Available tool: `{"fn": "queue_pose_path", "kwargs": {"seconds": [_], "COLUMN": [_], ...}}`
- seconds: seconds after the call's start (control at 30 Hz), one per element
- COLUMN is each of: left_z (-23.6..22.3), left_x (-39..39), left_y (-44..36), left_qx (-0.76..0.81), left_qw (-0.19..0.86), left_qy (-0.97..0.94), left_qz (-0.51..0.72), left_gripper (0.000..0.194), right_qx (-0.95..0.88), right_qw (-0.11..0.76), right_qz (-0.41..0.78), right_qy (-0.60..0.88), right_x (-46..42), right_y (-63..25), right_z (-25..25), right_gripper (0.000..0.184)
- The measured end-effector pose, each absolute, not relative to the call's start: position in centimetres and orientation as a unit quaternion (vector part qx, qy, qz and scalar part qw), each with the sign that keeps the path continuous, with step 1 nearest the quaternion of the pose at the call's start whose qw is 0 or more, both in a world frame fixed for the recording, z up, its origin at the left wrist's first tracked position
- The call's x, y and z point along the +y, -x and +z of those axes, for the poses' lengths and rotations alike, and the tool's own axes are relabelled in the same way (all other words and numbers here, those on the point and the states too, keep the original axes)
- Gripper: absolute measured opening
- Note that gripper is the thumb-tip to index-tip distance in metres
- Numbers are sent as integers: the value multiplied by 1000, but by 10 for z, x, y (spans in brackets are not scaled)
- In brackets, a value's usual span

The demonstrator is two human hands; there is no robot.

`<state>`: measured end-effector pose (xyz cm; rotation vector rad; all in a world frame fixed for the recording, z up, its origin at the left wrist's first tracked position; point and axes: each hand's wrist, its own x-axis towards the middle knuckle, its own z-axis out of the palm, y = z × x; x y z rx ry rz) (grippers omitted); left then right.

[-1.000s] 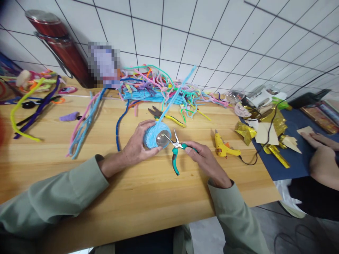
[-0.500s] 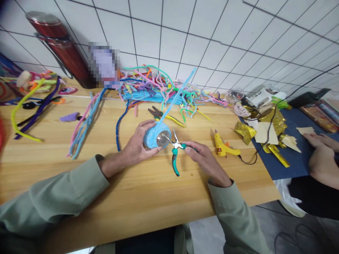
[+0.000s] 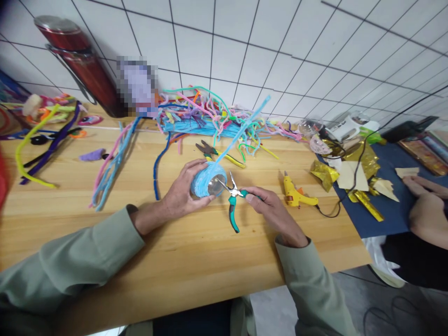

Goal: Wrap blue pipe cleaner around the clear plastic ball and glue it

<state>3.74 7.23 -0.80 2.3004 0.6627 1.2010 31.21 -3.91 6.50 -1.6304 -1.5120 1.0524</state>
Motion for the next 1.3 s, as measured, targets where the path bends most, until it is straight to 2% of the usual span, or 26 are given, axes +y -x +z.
{"fn": "queue_pose_path", "kwargs": {"seconds": [0.2, 0.43, 0.63, 0.97, 1.3], "left_z": [-9, -7, -8, -9, -9], "left_x": [72, 72, 72, 71, 72], "left_y": [-38, -37, -38, -37, -37], "left_qx": [235, 235, 229, 228, 223], "left_qw": [222, 222, 219, 220, 211], "left_qy": [-838, -841, -836, -843, -843], "left_qz": [439, 435, 448, 435, 441], "left_gripper": [89, 90, 90, 88, 88], "right_qx": [-564, -571, -560, -569, -540], "right_qw": [325, 328, 335, 310, 339], "right_qz": [443, 435, 435, 456, 442], "right_qy": [617, 614, 621, 610, 631], "right_x": [-38, -40, -39, -40, -41], "right_y": [-311, -311, -313, -307, -312], "right_z": [58, 64, 62, 69, 65], "right_gripper": [58, 51, 57, 51, 49]}}
